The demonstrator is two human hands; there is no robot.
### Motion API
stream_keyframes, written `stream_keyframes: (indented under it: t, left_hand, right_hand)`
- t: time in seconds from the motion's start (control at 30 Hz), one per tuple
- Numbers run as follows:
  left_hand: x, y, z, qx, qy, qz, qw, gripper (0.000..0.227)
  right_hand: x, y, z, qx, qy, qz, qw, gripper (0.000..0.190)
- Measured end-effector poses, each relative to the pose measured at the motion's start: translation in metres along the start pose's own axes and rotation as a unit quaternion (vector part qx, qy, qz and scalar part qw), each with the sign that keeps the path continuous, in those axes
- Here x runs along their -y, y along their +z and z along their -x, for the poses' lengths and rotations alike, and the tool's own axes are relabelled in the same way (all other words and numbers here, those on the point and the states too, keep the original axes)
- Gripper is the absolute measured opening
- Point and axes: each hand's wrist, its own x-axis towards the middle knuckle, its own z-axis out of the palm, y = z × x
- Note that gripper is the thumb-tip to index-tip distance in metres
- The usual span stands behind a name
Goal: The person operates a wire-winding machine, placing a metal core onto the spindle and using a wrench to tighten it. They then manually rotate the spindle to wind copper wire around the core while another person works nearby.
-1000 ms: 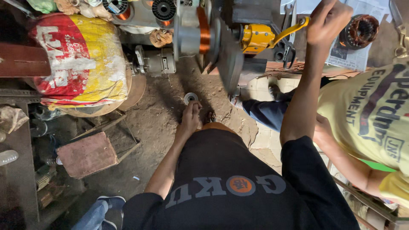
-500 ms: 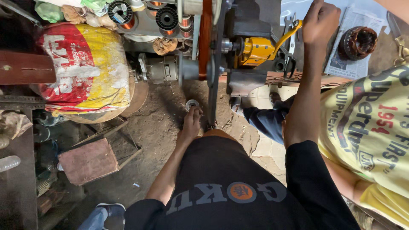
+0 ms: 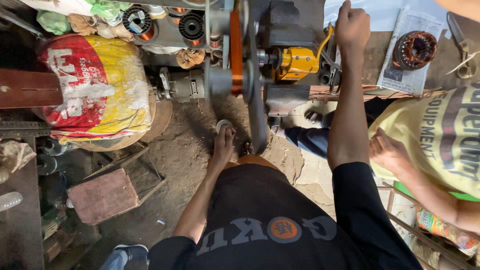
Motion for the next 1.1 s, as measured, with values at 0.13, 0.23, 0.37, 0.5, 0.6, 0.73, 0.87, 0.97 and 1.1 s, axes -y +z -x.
stream_keyframes:
  t: [0.13,0.23,0.37,0.5,0.6,0.73,0.87,0.97,1.1]
  left_hand:
    - [0.003,0.003,-0.003,0.001,-0.091,-0.028,0.995,0.028]
    - [0.002,0.003,-0.004,-0.023,-0.049,0.005,0.999,0.026]
    - [-0.002,0.001,-0.004,-0.015,-0.035,-0.006,0.999,0.028]
    - [-0.001,0.002,-0.008,-0.011,-0.071,-0.026,0.997,0.029]
    - [0.001,0.000,-0.005,0.000,-0.079,-0.006,0.997,0.029]
    - [0.005,-0.001,-0.003,0.013,-0.062,0.020,0.998,0.030]
    - [0.010,-0.002,0.000,0.026,-0.015,-0.034,0.999,0.031]
    - [0.015,-0.001,0.004,0.031,-0.019,-0.011,0.999,0.031]
    - [0.020,-0.003,0.009,0.039,-0.035,-0.037,0.998,0.034]
  right_hand:
    - [-0.009,0.016,0.004,-0.004,0.008,-0.004,1.000,0.063]
    - [-0.013,0.025,0.007,0.002,0.023,0.019,1.000,0.062]
    - [-0.013,0.034,0.019,0.034,0.067,0.034,0.997,0.062]
    - [-0.014,0.039,0.033,0.008,0.060,0.044,0.997,0.061]
    - [-0.015,0.042,0.043,0.021,0.066,0.053,0.996,0.059]
    - [-0.018,0.044,0.052,0.040,0.075,0.057,0.995,0.055]
    - [-0.017,0.043,0.065,0.057,0.103,0.078,0.990,0.056]
    - [-0.016,0.039,0.074,0.082,0.103,0.061,0.989,0.055]
    - [-0.020,0.037,0.081,0.105,0.096,0.066,0.988,0.049]
